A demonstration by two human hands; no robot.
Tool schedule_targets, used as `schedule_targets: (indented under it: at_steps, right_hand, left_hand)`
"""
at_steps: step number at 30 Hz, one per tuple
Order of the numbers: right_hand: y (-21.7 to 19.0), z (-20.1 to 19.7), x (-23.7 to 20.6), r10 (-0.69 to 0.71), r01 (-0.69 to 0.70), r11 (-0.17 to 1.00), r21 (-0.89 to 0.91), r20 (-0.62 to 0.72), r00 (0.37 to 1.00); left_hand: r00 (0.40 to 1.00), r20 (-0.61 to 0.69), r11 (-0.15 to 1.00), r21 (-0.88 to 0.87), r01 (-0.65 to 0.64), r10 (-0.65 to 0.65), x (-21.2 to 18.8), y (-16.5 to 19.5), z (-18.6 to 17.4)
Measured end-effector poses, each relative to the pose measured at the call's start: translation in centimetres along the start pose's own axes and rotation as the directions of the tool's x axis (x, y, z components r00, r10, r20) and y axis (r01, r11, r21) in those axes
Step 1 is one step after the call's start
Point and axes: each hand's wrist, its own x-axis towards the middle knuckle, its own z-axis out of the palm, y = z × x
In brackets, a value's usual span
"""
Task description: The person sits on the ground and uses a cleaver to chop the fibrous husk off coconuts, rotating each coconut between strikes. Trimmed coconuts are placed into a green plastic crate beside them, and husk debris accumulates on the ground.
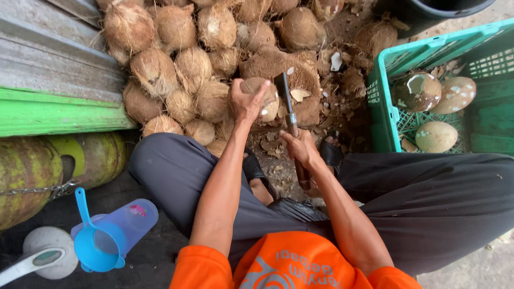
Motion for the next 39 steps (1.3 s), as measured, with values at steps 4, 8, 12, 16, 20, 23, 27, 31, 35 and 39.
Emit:
schedule_targets:
  at_steps: [4, 8, 12, 16, 20, 23, 27, 31, 35, 39]
  right_hand:
    - [-1.3, -0.9, -0.6, -0.112, 0.111, 0.994, -0.014, -0.078, 0.991]
    - [-1.8, -1.4, -1.1, -0.234, 0.229, 0.972, -0.049, -0.187, 0.954]
    - [-1.6, -1.4, -1.4, -0.294, 0.274, 0.95, -0.15, -0.13, 0.947]
    - [-1.4, -0.9, -1.6, -0.304, 0.3, 0.953, -0.053, -0.181, 0.935]
    - [-1.9, 0.0, -1.6, -0.271, 0.266, 0.963, -0.05, -0.178, 0.946]
    - [-2.4, 0.2, -1.7, -0.122, 0.094, 0.972, -0.215, -0.12, 0.985]
    - [-1.7, -0.1, -2.1, -0.366, 0.313, 0.908, -0.278, -0.164, 0.916]
    - [0.5, -0.3, -1.3, -0.358, 0.342, 0.933, -0.116, -0.178, 0.917]
    - [1.7, -0.6, 1.4, -0.159, 0.131, 0.95, -0.283, -0.078, 0.984]
    - [2.2, -0.8, 2.2, -0.091, 0.058, 0.944, -0.325, -0.087, 0.992]
  left_hand:
    - [0.997, -0.026, 0.917, -0.392, -0.081, 0.077, 0.5, -1.3, 0.4]
    - [0.983, -0.045, 0.966, -0.178, -0.186, 0.18, 1.0, -2.5, 2.5]
    - [0.977, -0.211, 0.982, -0.188, -0.026, -0.015, 0.8, -2.0, 3.8]
    - [0.98, -0.181, 0.99, -0.129, 0.06, -0.083, 0.1, -0.9, 3.5]
    - [0.967, -0.253, 0.988, -0.152, -0.015, -0.024, -0.6, 0.2, 3.0]
    - [0.969, -0.19, 0.984, -0.113, 0.135, -0.154, -1.0, 0.8, 2.9]
    - [0.944, -0.33, 0.998, -0.066, -0.005, -0.017, -1.3, 0.7, 2.9]
    - [0.943, -0.33, 0.995, -0.098, 0.008, -0.04, -1.5, 0.0, 3.3]
    - [0.947, -0.316, 0.996, -0.075, 0.04, -0.062, -0.9, -0.4, 3.8]
    - [0.96, -0.279, 0.996, -0.087, -0.002, -0.022, -0.3, -1.3, 2.6]
